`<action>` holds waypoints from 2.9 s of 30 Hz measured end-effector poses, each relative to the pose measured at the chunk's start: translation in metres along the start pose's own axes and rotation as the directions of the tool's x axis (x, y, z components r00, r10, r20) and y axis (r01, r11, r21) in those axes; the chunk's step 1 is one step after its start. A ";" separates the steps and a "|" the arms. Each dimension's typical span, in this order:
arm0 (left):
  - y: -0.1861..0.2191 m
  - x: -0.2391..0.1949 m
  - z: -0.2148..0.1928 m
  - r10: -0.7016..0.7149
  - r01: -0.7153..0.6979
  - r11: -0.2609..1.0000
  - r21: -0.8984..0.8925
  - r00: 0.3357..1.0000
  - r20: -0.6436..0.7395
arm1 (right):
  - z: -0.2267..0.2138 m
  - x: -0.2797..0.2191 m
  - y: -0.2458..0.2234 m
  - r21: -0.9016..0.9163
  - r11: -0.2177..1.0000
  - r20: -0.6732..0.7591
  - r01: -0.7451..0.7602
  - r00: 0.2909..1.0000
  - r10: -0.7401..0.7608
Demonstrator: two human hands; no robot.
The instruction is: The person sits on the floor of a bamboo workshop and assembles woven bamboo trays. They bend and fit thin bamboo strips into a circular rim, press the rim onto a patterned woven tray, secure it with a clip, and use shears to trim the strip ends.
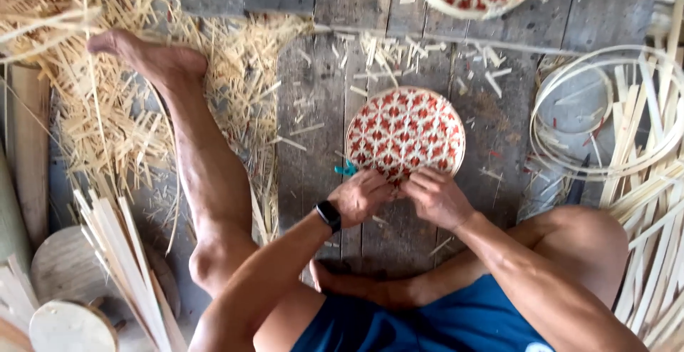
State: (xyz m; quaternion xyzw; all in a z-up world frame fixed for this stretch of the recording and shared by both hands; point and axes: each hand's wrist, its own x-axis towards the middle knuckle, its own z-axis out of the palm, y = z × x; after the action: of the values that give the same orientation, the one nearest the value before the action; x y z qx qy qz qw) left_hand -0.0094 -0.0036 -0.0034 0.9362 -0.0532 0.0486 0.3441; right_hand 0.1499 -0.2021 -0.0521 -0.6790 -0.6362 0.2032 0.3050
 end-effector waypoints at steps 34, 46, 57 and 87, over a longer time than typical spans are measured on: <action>-0.005 0.060 -0.017 -0.404 0.334 0.912 0.237 0.631 0.663 | -0.045 0.016 -0.027 0.038 0.999 0.052 0.036 0.998 -0.038; 0.033 0.024 -0.048 -0.117 0.114 0.992 0.045 0.991 0.066 | -0.089 0.026 -0.062 0.089 0.986 -0.077 -0.140 0.986 0.147; 0.091 0.043 -0.114 -0.299 0.247 0.870 -0.426 0.952 -0.059 | -0.175 0.034 -0.098 0.260 0.954 -0.233 -0.150 0.949 0.213; 0.117 0.058 -0.114 -0.522 0.302 0.726 -0.617 0.827 -0.209 | -0.178 0.009 -0.075 0.637 0.754 -0.185 -0.162 0.917 0.354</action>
State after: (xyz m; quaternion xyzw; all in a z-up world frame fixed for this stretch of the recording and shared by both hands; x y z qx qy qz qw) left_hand 0.0267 -0.0222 0.1651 0.7541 0.2141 0.1266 0.6079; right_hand 0.2130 -0.2205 0.1295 -0.6484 -0.3826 0.3343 0.5670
